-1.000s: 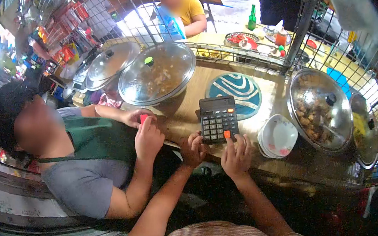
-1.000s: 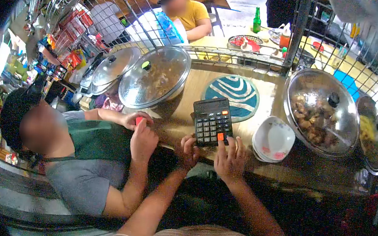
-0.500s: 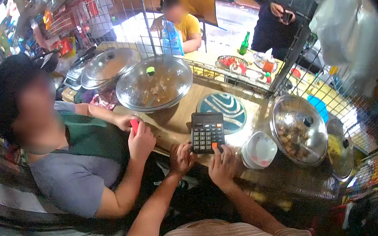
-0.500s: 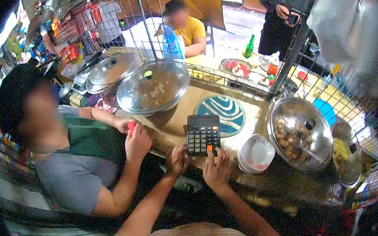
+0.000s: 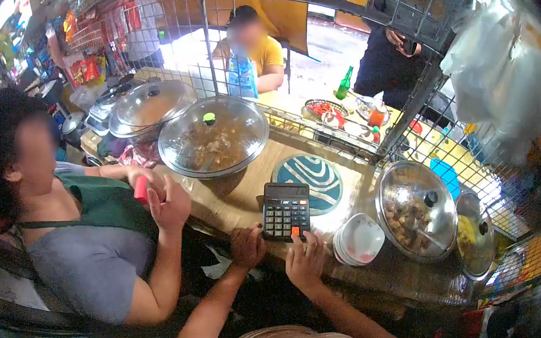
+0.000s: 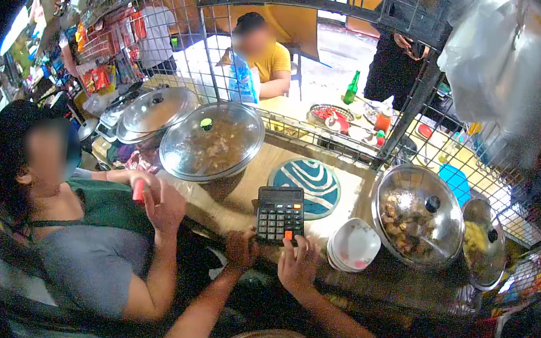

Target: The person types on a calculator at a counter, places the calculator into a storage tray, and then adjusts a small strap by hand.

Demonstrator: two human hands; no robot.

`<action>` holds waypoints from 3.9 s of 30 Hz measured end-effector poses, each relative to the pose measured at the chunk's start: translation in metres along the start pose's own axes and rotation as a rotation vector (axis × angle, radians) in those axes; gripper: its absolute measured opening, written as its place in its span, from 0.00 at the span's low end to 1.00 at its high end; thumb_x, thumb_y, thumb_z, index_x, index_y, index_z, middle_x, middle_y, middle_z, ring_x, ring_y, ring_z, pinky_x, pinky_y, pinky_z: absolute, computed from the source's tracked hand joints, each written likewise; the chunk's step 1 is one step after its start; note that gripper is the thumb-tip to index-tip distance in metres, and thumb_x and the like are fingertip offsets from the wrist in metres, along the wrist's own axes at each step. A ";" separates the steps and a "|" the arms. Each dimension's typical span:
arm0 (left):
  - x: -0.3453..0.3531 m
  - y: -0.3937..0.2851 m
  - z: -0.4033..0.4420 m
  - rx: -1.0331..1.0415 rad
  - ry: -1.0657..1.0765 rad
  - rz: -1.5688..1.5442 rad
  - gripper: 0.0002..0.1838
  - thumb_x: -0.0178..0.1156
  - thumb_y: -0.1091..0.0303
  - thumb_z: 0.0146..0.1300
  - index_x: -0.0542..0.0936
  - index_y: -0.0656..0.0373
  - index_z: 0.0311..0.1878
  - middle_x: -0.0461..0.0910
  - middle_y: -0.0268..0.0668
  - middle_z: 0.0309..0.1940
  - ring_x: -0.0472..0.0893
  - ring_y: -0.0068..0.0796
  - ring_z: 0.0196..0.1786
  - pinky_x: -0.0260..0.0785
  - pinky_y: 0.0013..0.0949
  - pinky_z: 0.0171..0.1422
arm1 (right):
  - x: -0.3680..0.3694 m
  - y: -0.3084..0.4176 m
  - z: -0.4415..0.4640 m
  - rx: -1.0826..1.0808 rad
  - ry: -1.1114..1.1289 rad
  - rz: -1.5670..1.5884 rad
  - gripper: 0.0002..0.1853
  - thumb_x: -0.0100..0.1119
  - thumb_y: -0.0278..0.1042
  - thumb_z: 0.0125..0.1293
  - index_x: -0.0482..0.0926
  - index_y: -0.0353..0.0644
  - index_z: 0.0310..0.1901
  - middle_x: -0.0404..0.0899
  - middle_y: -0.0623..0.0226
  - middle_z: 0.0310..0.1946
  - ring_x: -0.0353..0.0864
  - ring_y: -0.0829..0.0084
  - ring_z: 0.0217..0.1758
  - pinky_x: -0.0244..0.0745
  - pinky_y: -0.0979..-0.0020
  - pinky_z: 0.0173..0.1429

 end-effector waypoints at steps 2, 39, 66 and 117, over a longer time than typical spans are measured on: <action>0.002 -0.001 -0.004 0.018 -0.037 0.020 0.17 0.57 0.68 0.56 0.71 0.59 0.49 0.77 0.45 0.48 0.77 0.47 0.42 0.63 0.48 0.50 | 0.001 -0.001 -0.001 -0.008 0.008 0.012 0.22 0.58 0.33 0.57 0.70 0.44 0.55 0.62 0.54 0.55 0.61 0.47 0.61 0.58 0.44 0.62; -0.012 -0.006 0.012 0.013 -0.019 -0.041 0.19 0.58 0.70 0.48 0.76 0.57 0.46 0.80 0.40 0.44 0.80 0.37 0.47 0.64 0.36 0.51 | 0.006 -0.022 0.004 0.263 -0.023 0.452 0.36 0.62 0.28 0.53 0.56 0.36 0.62 0.54 0.38 0.60 0.51 0.40 0.67 0.46 0.43 0.69; -0.003 0.024 0.049 -0.869 0.049 -0.140 0.25 0.41 0.50 0.72 0.85 0.54 0.38 0.74 0.30 0.14 0.77 0.29 0.22 0.65 0.31 0.29 | 0.064 -0.047 0.027 0.417 -0.031 1.305 0.30 0.52 0.20 0.62 0.52 0.37 0.64 0.61 0.59 0.56 0.63 0.66 0.59 0.56 0.66 0.67; 0.001 0.025 0.037 -0.706 0.029 0.145 0.23 0.41 0.56 0.71 0.82 0.55 0.29 0.80 0.42 0.23 0.80 0.46 0.29 0.69 0.44 0.34 | 0.088 -0.051 0.015 0.620 0.167 1.390 0.35 0.51 0.16 0.59 0.50 0.34 0.68 0.65 0.59 0.58 0.66 0.71 0.61 0.58 0.69 0.67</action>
Point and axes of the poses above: each hand's wrist, its own z-axis towards the middle knuckle, its own x-axis out of the palm, y = z × x, the point moved 5 cm from there along z, towards the middle knuckle
